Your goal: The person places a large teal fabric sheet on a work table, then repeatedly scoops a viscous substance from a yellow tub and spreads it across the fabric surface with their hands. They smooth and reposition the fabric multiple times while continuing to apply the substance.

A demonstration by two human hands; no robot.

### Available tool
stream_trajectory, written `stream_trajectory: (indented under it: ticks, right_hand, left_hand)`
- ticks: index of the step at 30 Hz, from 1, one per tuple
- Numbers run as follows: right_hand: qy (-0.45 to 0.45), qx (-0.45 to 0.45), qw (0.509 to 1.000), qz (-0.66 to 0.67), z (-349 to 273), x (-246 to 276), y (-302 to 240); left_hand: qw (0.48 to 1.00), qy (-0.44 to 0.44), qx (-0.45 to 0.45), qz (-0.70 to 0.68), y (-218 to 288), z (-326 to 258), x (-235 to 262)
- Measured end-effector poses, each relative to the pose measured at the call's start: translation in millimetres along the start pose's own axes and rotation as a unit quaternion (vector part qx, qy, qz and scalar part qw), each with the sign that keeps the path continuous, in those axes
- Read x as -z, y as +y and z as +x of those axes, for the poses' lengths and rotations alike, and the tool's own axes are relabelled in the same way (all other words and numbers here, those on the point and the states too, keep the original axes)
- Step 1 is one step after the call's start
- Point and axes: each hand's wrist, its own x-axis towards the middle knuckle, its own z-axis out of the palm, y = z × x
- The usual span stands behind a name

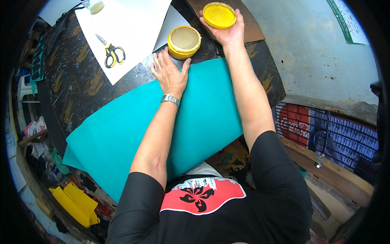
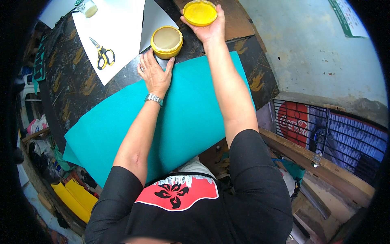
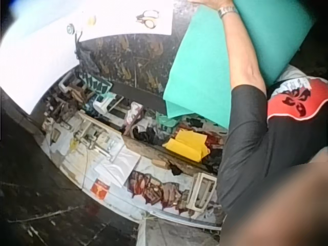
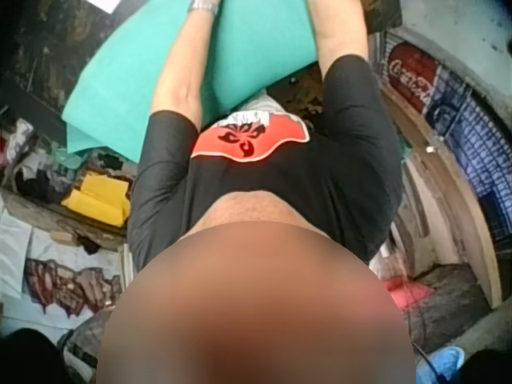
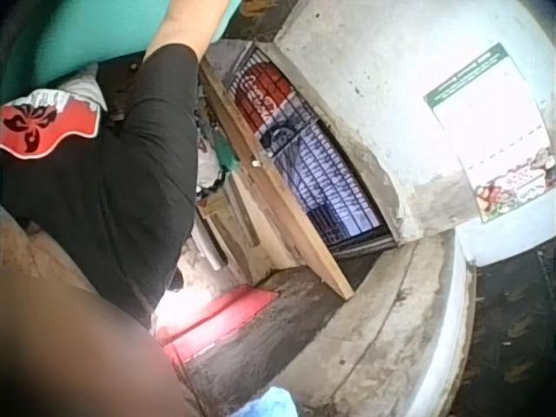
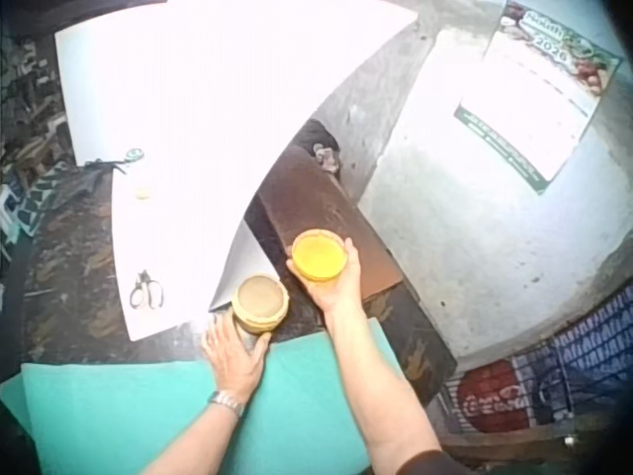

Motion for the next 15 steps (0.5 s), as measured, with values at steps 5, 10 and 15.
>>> stream_trajectory:
  ticks: [5, 10, 15]
  right_hand:
    - [0.213, 0.198, 0.809, -0.511, 21.4, 15.8, -25.2]
    - [0.22, 0.305, 0.458, -0.805, 14.5, 38.7, -45.3]
    - [0.125, 0.322, 0.475, -0.81, 15.9, 40.7, -45.3]
  left_hand:
    - [0.989, -0.009, -0.015, -0.144, -8.8, -3.0, 9.7]
    - [0.969, -0.126, -0.213, 0.012, -51.2, -11.9, 68.9]
    - [0.98, -0.164, -0.112, 0.027, -92.0, -34.1, 118.4]
